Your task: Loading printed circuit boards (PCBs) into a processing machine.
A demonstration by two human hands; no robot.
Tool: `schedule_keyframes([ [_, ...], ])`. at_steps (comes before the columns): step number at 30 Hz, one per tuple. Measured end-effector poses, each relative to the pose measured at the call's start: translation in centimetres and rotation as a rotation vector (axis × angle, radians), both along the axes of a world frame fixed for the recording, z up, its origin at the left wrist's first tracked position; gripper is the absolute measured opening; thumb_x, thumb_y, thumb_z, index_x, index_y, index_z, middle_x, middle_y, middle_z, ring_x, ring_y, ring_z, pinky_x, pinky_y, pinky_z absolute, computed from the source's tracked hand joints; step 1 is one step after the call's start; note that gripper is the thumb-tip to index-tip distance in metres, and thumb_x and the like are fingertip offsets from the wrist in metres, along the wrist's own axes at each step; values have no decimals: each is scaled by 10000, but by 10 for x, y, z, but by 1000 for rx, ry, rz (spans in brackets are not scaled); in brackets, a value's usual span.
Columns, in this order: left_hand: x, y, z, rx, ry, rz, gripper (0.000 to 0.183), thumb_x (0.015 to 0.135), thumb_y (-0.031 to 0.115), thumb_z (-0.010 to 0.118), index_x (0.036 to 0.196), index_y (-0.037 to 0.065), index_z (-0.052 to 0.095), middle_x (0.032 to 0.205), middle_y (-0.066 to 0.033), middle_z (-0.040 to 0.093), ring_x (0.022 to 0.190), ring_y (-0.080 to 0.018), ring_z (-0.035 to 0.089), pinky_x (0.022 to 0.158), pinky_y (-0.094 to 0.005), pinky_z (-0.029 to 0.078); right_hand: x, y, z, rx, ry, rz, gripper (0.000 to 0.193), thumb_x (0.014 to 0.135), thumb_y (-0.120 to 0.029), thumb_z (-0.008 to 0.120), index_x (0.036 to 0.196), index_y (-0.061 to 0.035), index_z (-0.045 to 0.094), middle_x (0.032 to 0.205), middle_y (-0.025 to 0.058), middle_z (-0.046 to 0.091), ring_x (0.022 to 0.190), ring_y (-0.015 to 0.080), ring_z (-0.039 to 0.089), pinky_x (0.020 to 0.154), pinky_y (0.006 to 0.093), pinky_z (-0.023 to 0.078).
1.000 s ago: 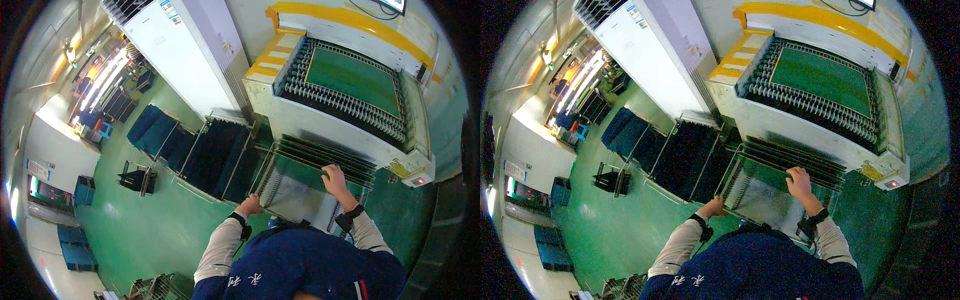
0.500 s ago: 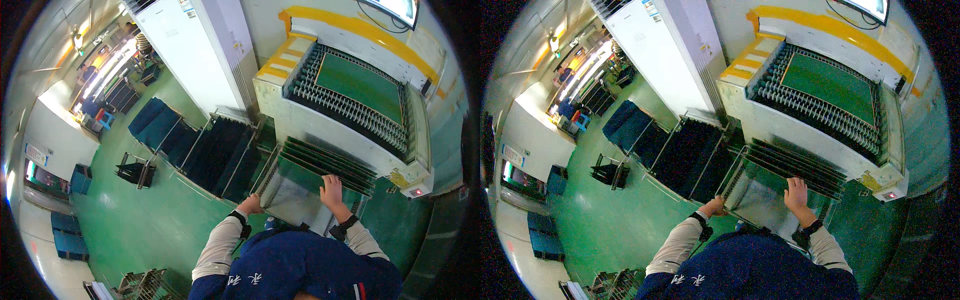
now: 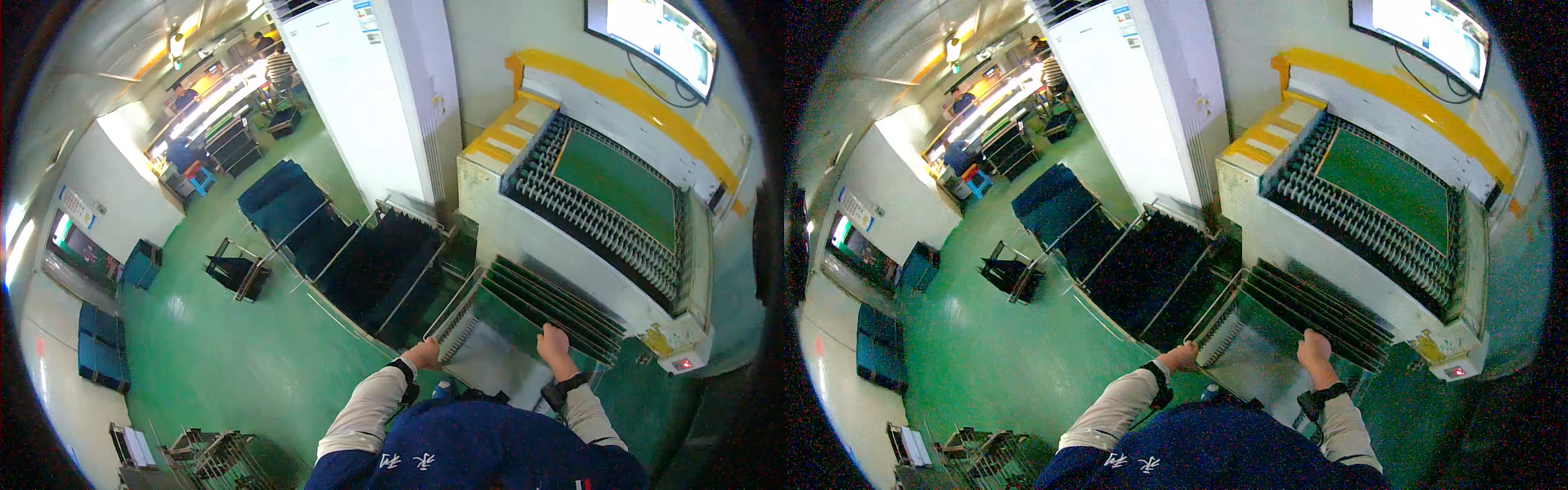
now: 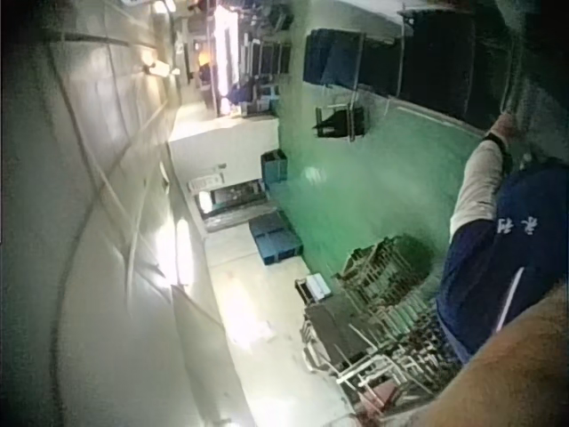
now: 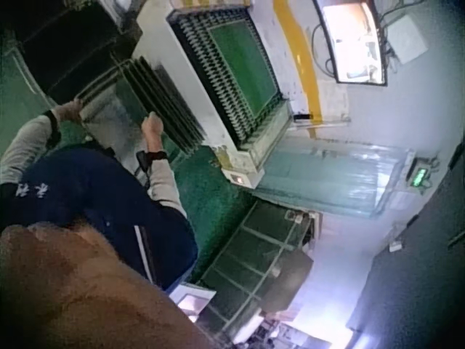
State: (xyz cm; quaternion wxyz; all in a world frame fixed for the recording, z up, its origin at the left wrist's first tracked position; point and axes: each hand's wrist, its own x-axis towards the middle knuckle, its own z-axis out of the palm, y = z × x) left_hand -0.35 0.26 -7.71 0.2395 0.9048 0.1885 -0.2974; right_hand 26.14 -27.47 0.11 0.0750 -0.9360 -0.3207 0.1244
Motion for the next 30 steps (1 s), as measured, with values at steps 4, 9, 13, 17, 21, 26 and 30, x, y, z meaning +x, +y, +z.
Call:
schedule_keyframes([
  [4,1,-5,31,23,-18,-10,715,695,352,738,1177,-100,464,1199,-283,495,1063,-423,551,900,-447,479,7,3,-3,56,-92,3,210,775,-232,637,835,-42,572,832,175,628,824,371,608,700,487,478],
  [9,-1,0,16,-12,-23,-16,768,607,400,808,1135,-77,517,1183,-267,505,1044,-408,564,893,-441,482,3,5,3,40,-114,-4,205,766,-222,643,840,-44,573,821,171,627,812,369,610,689,481,480],
  [13,-8,5,-12,31,-253,-172,597,741,363,657,1075,-109,509,1012,-313,514,837,-428,607,709,-451,535,6,3,-8,49,-155,-6,203,763,-210,643,831,-38,559,804,171,622,799,366,607,677,481,476],
  [17,-7,13,-50,10,-127,-135,723,665,427,740,1110,-100,522,1140,-283,504,997,-396,569,845,-435,494,6,9,-10,53,-139,2,206,759,-213,642,808,-39,543,776,175,612,784,371,602,659,487,468],
  [21,4,8,-7,-51,-35,-89,825,636,469,767,1159,-111,502,1210,-266,500,1089,-375,542,925,-418,466,5,4,-8,59,-152,-39,210,755,-223,644,788,-45,536,751,172,602,766,373,597,645,491,463],
  [26,0,9,11,-97,-26,-61,821,643,460,761,1175,-106,496,1219,-264,499,1104,-366,533,926,-407,466,4,9,-10,46,-170,-42,201,753,-220,644,785,-50,543,748,170,600,756,370,598,642,488,466],
  [30,0,1,39,-55,-21,-77,811,650,444,759,1180,-108,490,1222,-268,492,1101,-372,534,922,-403,468,2,7,-9,34,-166,-63,197,754,-221,644,785,-53,547,748,168,600,758,367,599,643,483,468],
])
